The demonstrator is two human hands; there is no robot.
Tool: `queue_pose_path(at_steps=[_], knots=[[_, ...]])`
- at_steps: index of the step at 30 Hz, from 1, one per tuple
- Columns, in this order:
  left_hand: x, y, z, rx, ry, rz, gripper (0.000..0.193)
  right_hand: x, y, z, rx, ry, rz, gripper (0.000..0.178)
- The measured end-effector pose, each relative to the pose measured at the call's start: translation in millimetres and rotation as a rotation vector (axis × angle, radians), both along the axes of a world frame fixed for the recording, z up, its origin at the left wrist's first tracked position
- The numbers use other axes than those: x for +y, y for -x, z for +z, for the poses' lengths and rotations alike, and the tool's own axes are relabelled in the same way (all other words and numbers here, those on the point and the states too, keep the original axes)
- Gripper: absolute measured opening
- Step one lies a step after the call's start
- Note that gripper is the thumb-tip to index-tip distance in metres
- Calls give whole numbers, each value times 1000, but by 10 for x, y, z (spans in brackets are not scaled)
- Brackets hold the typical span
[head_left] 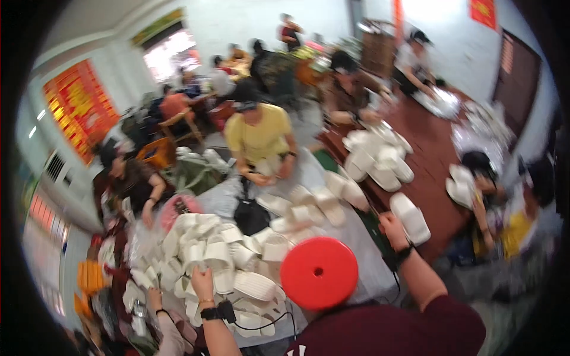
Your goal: Manually assemble shoe components, specifically placing white upper pieces onto red-soled bases and organizing finished pairs.
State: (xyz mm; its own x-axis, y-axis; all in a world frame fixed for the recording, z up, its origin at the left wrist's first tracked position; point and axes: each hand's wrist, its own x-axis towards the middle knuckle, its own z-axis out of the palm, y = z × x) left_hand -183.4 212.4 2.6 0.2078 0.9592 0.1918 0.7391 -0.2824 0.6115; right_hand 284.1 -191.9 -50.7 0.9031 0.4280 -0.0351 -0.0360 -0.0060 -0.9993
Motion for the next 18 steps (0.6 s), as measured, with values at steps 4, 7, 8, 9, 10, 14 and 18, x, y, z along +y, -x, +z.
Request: queue_pose_path(at_steps=[4, 7, 8, 9, 10, 14, 18], knots=[[-175, -69, -431, -44, 136, -101, 47, -300, -394, -470, -23, 246, -261, 19], [-477, -368, -734, -25, 166, -176, 46, -638, -588, -804, -334, 473, -546, 19], [-618, -458, -783, -62, 234, -209, 46, -749, -581, -730, -297, 640, -622, 17], [-731, -550, -819, -102, 301, -240, 45, -902, -715, -861, -269, 701, -663, 24], [-818, -609, -846, -97, 305, -251, 45, -1045, -790, -945, -257, 735, -738, 34], [-1066, -514, -763, -91, 274, -284, 43, -666, -609, -514, -103, 983, -855, 57], [-1246, -654, -642, -55, 240, -347, 41, -681, -624, -257, 57, 1141, -753, 92]])
